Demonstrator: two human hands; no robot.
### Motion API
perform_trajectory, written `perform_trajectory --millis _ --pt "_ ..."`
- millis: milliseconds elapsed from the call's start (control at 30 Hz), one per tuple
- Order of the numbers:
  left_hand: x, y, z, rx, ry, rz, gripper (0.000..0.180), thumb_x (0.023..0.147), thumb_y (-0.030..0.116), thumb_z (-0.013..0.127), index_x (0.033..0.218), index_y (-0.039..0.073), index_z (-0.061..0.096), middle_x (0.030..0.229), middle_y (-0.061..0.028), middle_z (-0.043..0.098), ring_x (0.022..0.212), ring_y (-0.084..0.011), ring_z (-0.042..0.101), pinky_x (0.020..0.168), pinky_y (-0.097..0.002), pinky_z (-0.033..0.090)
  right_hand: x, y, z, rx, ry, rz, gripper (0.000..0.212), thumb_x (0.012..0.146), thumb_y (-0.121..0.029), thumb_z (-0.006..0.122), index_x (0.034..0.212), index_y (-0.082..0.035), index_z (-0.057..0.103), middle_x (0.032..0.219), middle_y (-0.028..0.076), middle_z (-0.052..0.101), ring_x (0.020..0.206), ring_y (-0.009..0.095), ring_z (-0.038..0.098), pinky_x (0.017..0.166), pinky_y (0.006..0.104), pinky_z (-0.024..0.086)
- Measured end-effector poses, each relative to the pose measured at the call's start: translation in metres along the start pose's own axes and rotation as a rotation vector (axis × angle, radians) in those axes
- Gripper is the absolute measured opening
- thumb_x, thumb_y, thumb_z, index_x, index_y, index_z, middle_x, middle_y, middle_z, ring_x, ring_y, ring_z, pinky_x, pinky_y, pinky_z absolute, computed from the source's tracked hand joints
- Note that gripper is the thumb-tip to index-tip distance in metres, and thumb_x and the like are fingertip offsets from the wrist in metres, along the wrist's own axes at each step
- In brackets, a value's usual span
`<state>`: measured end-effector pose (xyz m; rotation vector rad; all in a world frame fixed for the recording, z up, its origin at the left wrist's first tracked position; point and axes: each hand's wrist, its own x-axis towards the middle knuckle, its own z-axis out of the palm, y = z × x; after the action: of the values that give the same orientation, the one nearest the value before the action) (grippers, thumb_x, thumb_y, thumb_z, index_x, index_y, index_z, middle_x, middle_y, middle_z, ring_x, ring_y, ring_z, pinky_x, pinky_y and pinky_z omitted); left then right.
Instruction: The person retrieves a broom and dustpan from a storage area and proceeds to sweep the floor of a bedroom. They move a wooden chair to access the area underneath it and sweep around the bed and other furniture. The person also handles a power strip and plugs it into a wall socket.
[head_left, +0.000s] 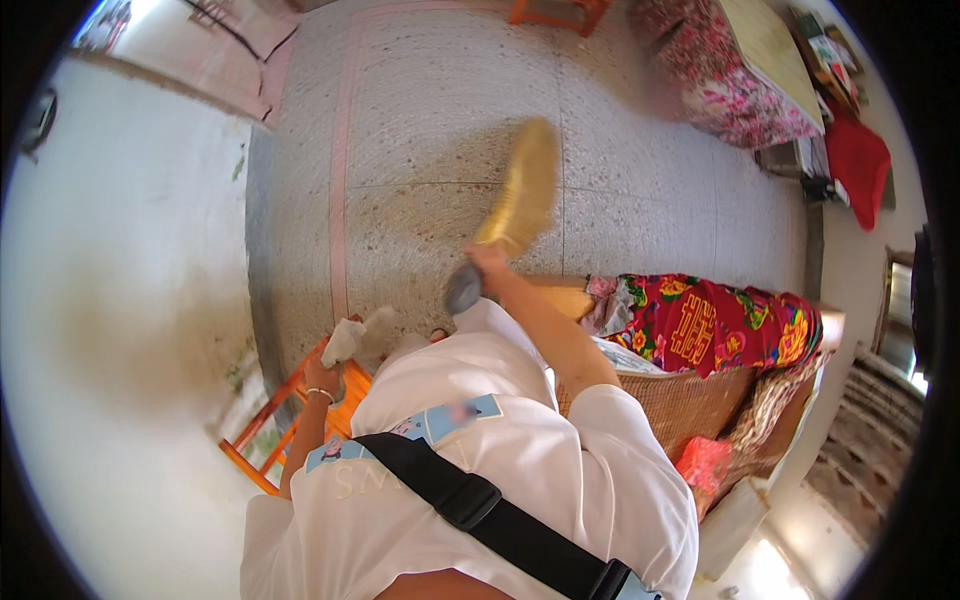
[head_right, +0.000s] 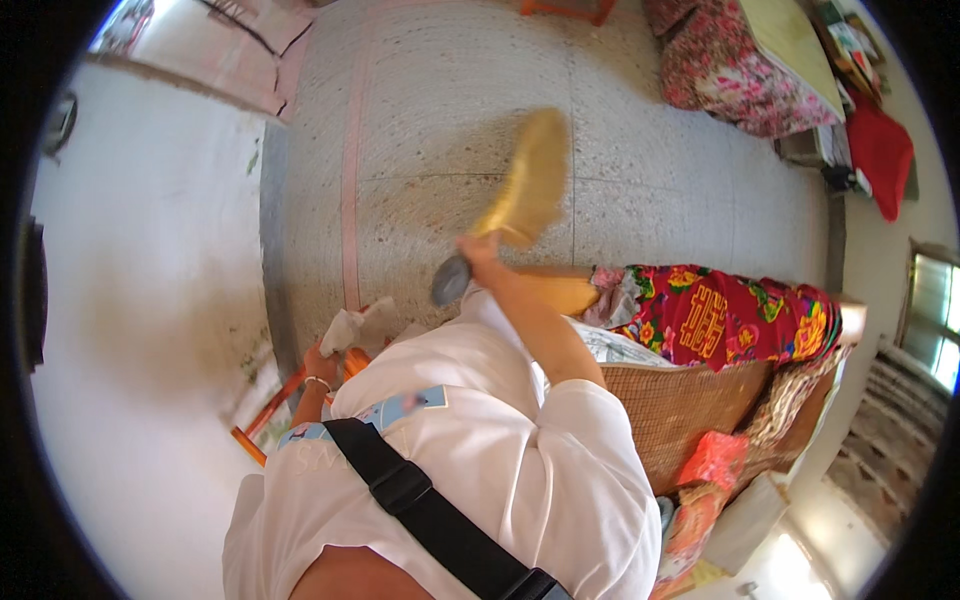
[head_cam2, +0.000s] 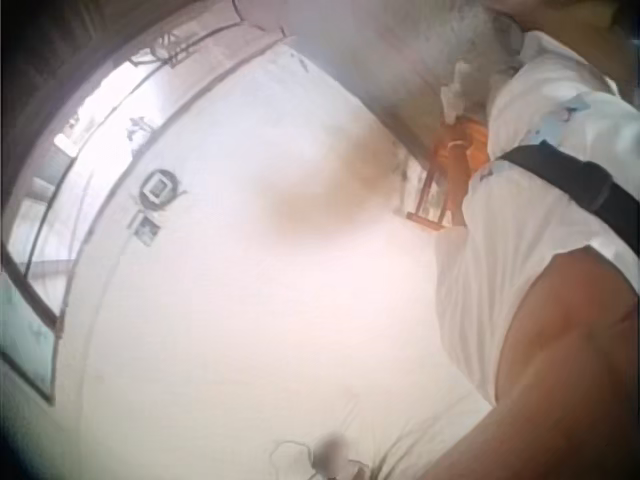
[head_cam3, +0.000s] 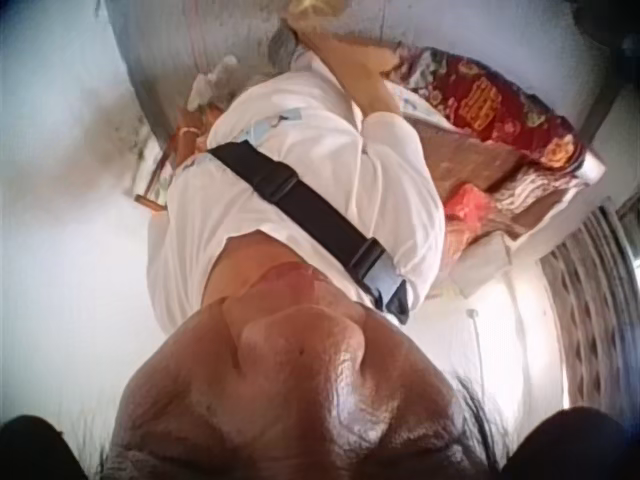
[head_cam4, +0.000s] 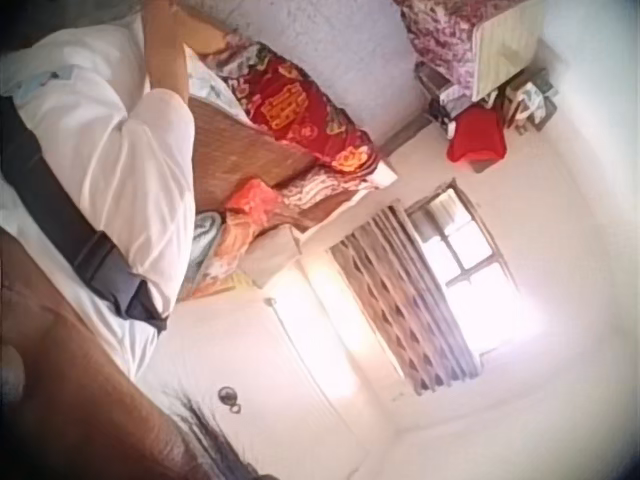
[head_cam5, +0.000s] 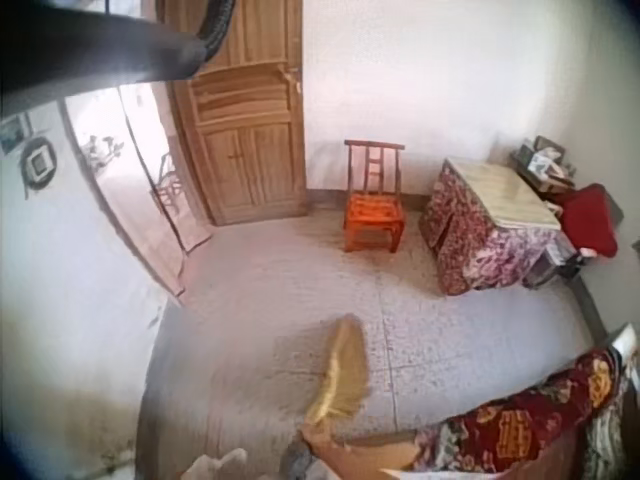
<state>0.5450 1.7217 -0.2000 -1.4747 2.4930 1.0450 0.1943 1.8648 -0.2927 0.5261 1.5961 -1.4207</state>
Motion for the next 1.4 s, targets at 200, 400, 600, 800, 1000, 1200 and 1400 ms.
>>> perform_trajectory --millis 200,400,600,800,1000,1200,1400 --pt "0.072 0.013 0.001 0.049 -0.105 0.011 0.027 0.065 0.017 0.062 0.09 0.007 0.063 0.083 -0.0169 0.063 0.081 -0.0336 0.06 0.067 -0.04 0.046 -0.001 -0.071 0.014 -0.097 -0.454 -0.078 0.032 0.072 -0.018 0.062 0.099 -0.008 0.046 0.073 0.008 0.053 0.057 0.017 0.052 0.049 0.0326 0.046" --pt "0.141 0.005 0.01 0.213 -0.247 0.03 0.028 0.064 0.02 0.064 0.088 0.005 0.063 0.084 -0.0179 0.063 0.081 -0.0344 0.06 0.069 -0.04 0.047 -0.059 -0.13 -0.044 0.359 -0.526 0.21 0.034 0.078 -0.025 0.059 0.103 -0.011 0.041 0.075 0.01 0.054 0.058 0.017 0.055 0.047 0.0303 0.049" --pt "0.235 -0.004 0.028 0.254 -0.423 0.1 0.029 0.063 0.019 0.067 0.089 0.005 0.062 0.084 -0.0168 0.064 0.081 -0.0324 0.061 0.068 -0.0386 0.047 -0.091 -0.141 -0.081 0.577 -0.266 0.095 0.033 0.079 -0.025 0.057 0.099 -0.004 0.042 0.077 0.013 0.054 0.058 0.021 0.055 0.049 0.0317 0.05" --pt "0.35 0.086 -0.009 0.276 -0.532 0.07 0.03 0.065 0.015 0.065 0.09 0.0 0.062 0.081 -0.0171 0.064 0.076 -0.0288 0.063 0.067 -0.0362 0.047 -0.077 -0.135 -0.055 0.843 0.115 -0.027 0.028 0.077 -0.029 0.055 0.079 -0.002 0.05 0.064 0.01 0.055 0.053 0.022 0.055 0.053 0.0357 0.05" --pt "0.46 0.121 -0.032 0.273 -0.411 0.305 0.03 0.064 0.016 0.065 0.09 0.0 0.062 0.081 -0.0172 0.064 0.077 -0.029 0.062 0.068 -0.0364 0.047 0.005 -0.166 -0.066 1.1 0.319 0.005 0.024 0.078 -0.026 0.052 0.071 -0.004 0.052 0.061 0.01 0.056 0.054 0.024 0.056 0.053 0.0366 0.049" --pt "0.494 0.174 -0.019 0.311 -0.488 0.445 0.029 0.063 0.013 0.065 0.09 0.003 0.063 0.081 -0.0155 0.064 0.079 -0.0283 0.063 0.07 -0.0359 0.047 0.026 -0.139 -0.114 0.879 0.24 -0.001 0.025 0.078 -0.027 0.055 0.077 -0.002 0.053 0.061 0.009 0.056 0.054 0.023 0.056 0.052 0.0344 0.049" --pt "0.478 0.226 0.025 0.303 -0.67 0.467 0.029 0.061 0.013 0.067 0.088 0.003 0.063 0.08 -0.0156 0.064 0.076 -0.0289 0.063 0.069 -0.0352 0.048 -0.023 -0.125 -0.137 1.112 0.19 -0.122 0.033 0.075 -0.029 0.058 0.086 0.0 0.047 0.069 0.011 0.054 0.054 0.022 0.055 0.052 0.0323 0.049"
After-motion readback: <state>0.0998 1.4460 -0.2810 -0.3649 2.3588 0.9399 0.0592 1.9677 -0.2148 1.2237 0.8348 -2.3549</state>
